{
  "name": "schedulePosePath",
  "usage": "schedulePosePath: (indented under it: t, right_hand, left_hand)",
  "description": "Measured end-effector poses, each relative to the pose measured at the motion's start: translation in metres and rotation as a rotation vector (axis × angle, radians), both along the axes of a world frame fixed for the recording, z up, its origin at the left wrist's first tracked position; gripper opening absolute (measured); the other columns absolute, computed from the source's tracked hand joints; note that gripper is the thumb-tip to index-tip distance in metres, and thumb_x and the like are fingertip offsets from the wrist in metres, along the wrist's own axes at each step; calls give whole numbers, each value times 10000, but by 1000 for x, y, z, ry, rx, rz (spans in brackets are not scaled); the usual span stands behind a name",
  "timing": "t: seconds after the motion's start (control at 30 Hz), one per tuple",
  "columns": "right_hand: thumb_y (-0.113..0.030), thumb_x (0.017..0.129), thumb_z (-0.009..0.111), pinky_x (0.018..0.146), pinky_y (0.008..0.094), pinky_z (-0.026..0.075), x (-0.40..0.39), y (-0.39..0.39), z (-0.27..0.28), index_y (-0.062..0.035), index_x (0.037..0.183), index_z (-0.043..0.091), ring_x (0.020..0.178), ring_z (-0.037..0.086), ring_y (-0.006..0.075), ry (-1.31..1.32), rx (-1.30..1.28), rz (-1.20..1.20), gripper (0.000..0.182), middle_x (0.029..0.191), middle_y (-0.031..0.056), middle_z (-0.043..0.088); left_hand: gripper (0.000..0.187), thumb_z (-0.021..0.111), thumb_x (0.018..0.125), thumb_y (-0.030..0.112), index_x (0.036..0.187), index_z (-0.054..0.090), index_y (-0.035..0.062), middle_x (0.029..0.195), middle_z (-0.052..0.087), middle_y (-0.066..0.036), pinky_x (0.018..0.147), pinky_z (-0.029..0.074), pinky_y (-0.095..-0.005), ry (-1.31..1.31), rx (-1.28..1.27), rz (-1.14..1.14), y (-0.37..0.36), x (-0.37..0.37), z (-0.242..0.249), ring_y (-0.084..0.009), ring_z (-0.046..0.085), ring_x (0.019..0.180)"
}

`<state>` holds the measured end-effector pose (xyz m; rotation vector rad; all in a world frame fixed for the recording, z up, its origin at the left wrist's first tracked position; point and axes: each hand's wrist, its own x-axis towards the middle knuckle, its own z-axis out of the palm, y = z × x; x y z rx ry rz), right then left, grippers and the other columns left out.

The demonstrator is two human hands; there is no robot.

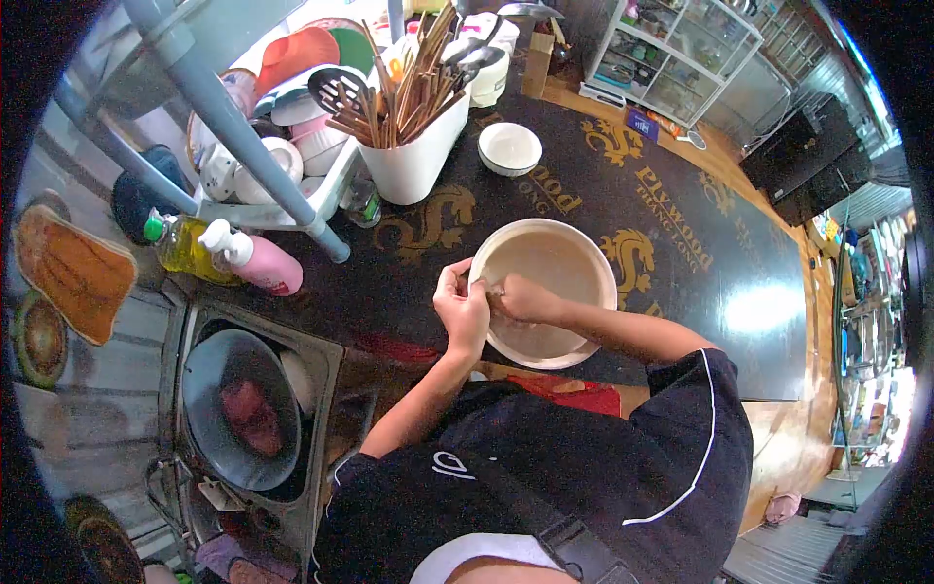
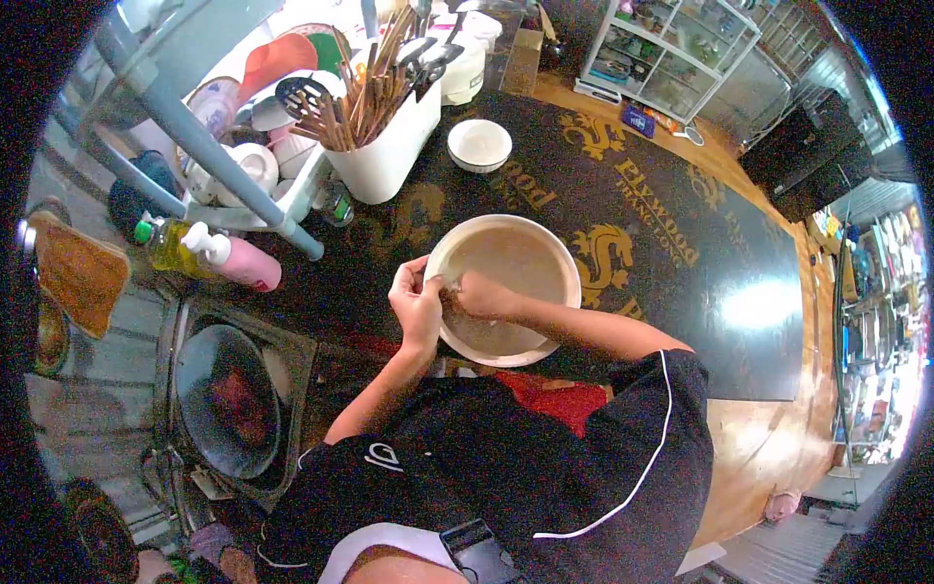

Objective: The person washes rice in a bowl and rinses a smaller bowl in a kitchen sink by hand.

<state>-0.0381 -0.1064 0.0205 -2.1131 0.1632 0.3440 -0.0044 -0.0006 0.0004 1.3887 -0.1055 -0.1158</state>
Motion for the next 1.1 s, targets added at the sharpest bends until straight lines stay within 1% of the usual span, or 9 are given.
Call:
schedulePosePath:
  t: [0.13, 0.2, 0.3, 0.47, 0.53, 0.57, 0.67, 0.83, 1.1]
  right_hand:
    - [-337, 675, 497, 688, 419, 405, 7, -9, -11, -28, 874, 555, 850, 528, 285, 182, -654, 543, 372, 861, 152, 564]
    - [-379, 641, 513, 805, 493, 323, -1, -14, -28, -68, 973, 508, 1057, 382, 319, -615, -735, 651, 455, 1056, 145, 473]
    - [-424, 619, 537, 892, 534, 201, 2, -20, -39, -113, 1117, 415, 1157, 225, 333, -352, -932, 764, 600, 1201, 130, 343]
    - [-555, 565, 565, 902, 499, 234, 8, -44, -8, -126, 1217, 311, 1115, 304, 335, -17, -1010, 674, 820, 1209, 150, 344]
    - [-582, 576, 554, 851, 403, 327, 4, -58, 1, -51, 1187, 334, 1023, 405, 343, 295, -623, 479, 839, 1136, 196, 398]
    - [-626, 577, 526, 820, 349, 358, -2, -61, 6, -27, 1171, 340, 930, 475, 336, 241, -692, 546, 863, 1041, 236, 454]
    - [-636, 568, 526, 796, 375, 371, -21, -54, 24, -21, 1153, 356, 917, 483, 327, 359, -597, 547, 866, 1024, 249, 459]
    - [-149, 628, 546, 699, 398, 411, -36, -27, -3, 5, 1115, 359, 819, 519, 351, 370, -611, 676, 544, 838, 228, 542]
    - [-168, 674, 481, 636, 400, 420, -41, -9, -23, -14, 783, 553, 712, 547, 335, 138, -497, 426, 202, 735, 186, 563]
  left_hand:
    - [194, 489, 662, -34, 853, 522, -20, 624, 466, 5, 493, 353, -180, 6, 27, -12, 2, 0, 2, -44, 410, 538]
    - [189, 498, 665, -38, 851, 526, -16, 632, 475, 5, 486, 349, -174, -4, 11, -11, 2, -2, 5, -42, 413, 539]
    - [201, 498, 669, -48, 866, 520, -23, 693, 520, -16, 506, 360, -168, -18, -36, -5, 0, -1, 5, -46, 451, 572]
    - [207, 503, 663, -46, 868, 527, -27, 606, 435, 38, 473, 306, -157, -27, -6, -7, 2, -2, -2, -24, 368, 527]
    - [210, 503, 662, -47, 867, 533, -23, 601, 413, 46, 469, 297, -157, 0, 9, 2, 2, -4, 0, -24, 349, 521]
    - [211, 503, 662, -47, 870, 532, -24, 607, 418, 42, 473, 298, -157, 17, 0, 5, 2, -5, 1, -24, 353, 525]
    - [211, 501, 663, -48, 871, 528, -27, 620, 426, 31, 483, 304, -159, 42, -30, 4, 0, -6, 7, -28, 361, 536]
    - [205, 499, 661, -51, 863, 522, -32, 625, 424, 26, 485, 308, -163, 56, -27, 15, -1, -4, 6, -35, 365, 531]
    - [198, 507, 664, -44, 862, 518, -36, 642, 454, 15, 495, 316, -161, 57, -33, -2, 0, -5, 11, -37, 389, 542]
